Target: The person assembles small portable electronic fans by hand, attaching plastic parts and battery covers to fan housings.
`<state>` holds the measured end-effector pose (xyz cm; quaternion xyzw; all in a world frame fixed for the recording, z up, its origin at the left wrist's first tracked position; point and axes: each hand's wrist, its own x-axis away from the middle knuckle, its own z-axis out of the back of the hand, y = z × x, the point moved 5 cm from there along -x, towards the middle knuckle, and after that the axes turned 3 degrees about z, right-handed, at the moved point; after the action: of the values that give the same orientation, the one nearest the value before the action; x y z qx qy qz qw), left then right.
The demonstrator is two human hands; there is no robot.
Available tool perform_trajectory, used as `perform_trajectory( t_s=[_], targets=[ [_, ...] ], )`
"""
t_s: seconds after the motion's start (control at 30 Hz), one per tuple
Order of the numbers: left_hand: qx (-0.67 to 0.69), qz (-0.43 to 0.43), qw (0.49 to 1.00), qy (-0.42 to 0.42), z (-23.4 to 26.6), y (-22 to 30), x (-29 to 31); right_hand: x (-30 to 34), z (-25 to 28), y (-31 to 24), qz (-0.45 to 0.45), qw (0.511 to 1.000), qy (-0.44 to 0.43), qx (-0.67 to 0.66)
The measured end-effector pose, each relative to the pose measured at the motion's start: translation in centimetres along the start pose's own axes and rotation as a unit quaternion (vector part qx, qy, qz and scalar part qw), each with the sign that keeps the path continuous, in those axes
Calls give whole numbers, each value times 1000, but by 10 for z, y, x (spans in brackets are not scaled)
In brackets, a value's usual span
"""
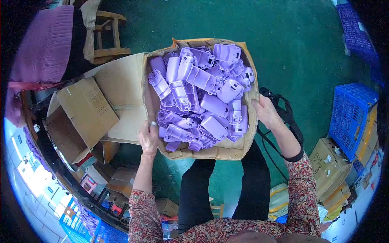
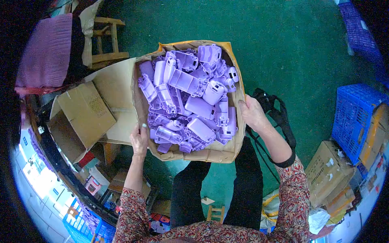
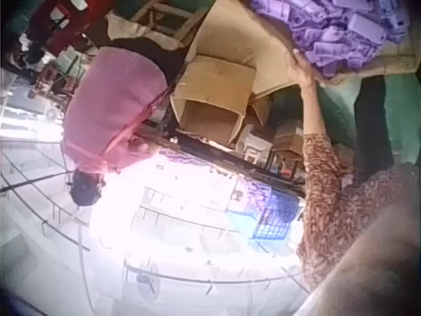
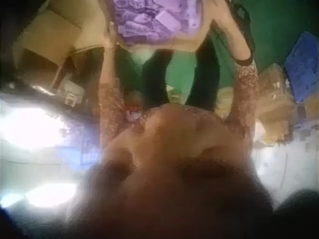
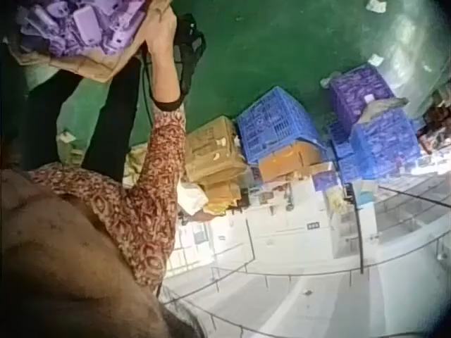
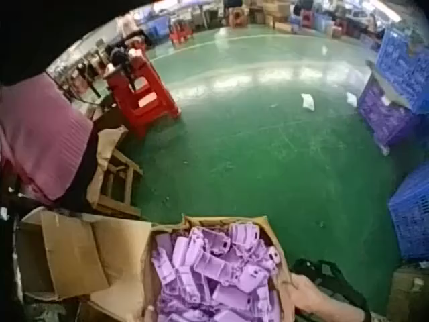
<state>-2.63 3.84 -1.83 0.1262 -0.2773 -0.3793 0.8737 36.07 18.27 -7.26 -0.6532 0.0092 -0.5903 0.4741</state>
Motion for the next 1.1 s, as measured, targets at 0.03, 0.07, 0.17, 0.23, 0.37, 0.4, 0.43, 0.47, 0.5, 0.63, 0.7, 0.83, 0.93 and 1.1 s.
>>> perform_trajectory(
  t_s=[0.03,0.07,0.17,0.23,0.37,0.4,0.43,0.47,0.5,0.63,0.7,0.83,0.93,1.1],
  targets=[
    [10,-20,1000,10,2,8,-3,-3,3,-4,59,998,30,1],
    [-2,-17,1000,12,6,16,-4,-3,6,-11,117,991,59,3],
    [-4,-44,998,51,19,31,-26,-10,11,-34,160,985,68,-19],
    [-48,-95,992,64,31,51,-5,24,31,-44,143,987,68,-19],
    [20,-56,998,21,87,123,61,115,77,-61,154,982,103,-41],
    [37,-72,996,31,97,147,76,137,95,-73,170,976,122,-53],
    [52,-84,994,37,111,172,94,161,116,-77,170,975,133,-45],
    [82,-90,992,38,130,196,111,189,139,-85,171,974,145,-38],
    [99,-78,991,32,156,223,126,221,159,-103,171,971,162,-38],
    [194,-69,978,15,223,314,182,320,218,-149,185,960,200,-63],
    [176,-82,981,9,240,346,196,352,246,-167,176,962,206,-35],
    [190,-117,975,17,260,400,211,389,285,-196,237,941,216,-106],
    [158,-140,977,16,260,433,189,385,315,-211,255,932,217,-134],
    [113,-142,983,10,242,491,126,334,371,-230,220,943,214,-130]
  ],
)
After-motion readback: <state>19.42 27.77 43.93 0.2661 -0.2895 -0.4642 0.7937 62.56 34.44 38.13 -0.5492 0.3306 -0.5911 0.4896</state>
